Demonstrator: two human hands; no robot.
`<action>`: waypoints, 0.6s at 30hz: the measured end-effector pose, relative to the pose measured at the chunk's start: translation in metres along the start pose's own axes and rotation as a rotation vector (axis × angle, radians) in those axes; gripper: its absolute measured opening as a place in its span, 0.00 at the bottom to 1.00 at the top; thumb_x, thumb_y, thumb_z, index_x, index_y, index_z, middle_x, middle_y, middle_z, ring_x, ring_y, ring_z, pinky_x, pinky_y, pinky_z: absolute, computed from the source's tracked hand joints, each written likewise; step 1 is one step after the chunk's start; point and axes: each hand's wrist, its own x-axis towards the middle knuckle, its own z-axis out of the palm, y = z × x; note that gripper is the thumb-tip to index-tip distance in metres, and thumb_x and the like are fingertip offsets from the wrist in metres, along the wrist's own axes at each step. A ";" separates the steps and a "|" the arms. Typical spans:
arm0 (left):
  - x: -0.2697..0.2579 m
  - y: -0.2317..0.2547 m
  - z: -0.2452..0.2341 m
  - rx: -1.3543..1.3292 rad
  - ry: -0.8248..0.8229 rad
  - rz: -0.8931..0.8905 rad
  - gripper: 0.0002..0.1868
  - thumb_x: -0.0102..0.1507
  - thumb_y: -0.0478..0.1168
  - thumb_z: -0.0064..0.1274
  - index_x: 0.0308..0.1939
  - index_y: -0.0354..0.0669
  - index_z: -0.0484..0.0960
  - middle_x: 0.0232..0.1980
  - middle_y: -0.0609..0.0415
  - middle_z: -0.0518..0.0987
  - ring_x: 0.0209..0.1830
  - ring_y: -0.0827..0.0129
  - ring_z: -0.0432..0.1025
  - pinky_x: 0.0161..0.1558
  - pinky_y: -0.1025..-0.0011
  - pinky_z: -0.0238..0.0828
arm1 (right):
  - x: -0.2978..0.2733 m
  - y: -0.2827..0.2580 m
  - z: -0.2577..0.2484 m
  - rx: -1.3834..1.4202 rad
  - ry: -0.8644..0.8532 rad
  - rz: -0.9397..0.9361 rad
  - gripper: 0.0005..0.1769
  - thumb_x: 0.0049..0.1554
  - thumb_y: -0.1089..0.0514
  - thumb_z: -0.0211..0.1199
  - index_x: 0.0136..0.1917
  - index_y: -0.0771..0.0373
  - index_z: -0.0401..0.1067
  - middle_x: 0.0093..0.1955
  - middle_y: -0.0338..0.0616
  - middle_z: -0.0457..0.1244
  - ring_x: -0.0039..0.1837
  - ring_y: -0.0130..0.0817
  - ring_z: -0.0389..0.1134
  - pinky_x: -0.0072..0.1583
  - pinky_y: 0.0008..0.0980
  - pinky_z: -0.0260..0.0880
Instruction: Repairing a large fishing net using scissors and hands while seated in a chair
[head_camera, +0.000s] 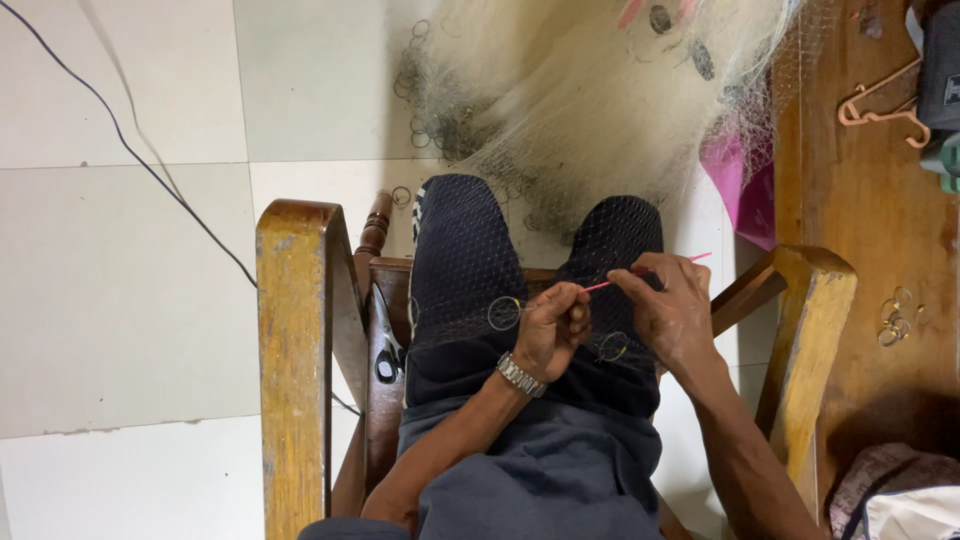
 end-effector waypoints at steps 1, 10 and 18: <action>0.001 -0.002 -0.002 -0.001 0.002 0.001 0.08 0.60 0.41 0.48 0.32 0.39 0.75 0.19 0.58 0.63 0.16 0.76 0.58 0.17 0.82 0.52 | -0.001 -0.002 0.002 0.002 -0.002 -0.001 0.11 0.59 0.56 0.49 0.45 0.45 0.72 0.45 0.37 0.59 0.51 0.40 0.62 0.52 0.35 0.55; 0.008 -0.013 -0.010 0.026 0.003 -0.014 0.07 0.58 0.44 0.49 0.31 0.45 0.74 0.20 0.60 0.65 0.19 0.76 0.60 0.20 0.82 0.54 | 0.017 -0.059 0.012 0.360 0.073 0.070 0.08 0.57 0.58 0.52 0.46 0.53 0.72 0.38 0.39 0.60 0.38 0.36 0.65 0.43 0.28 0.64; 0.021 -0.019 -0.027 0.138 -0.085 0.118 0.13 0.60 0.45 0.45 0.38 0.40 0.77 0.32 0.50 0.76 0.32 0.70 0.71 0.33 0.76 0.68 | 0.020 -0.075 0.010 0.111 0.049 0.047 0.07 0.50 0.56 0.61 0.45 0.51 0.72 0.47 0.43 0.57 0.51 0.44 0.61 0.49 0.35 0.60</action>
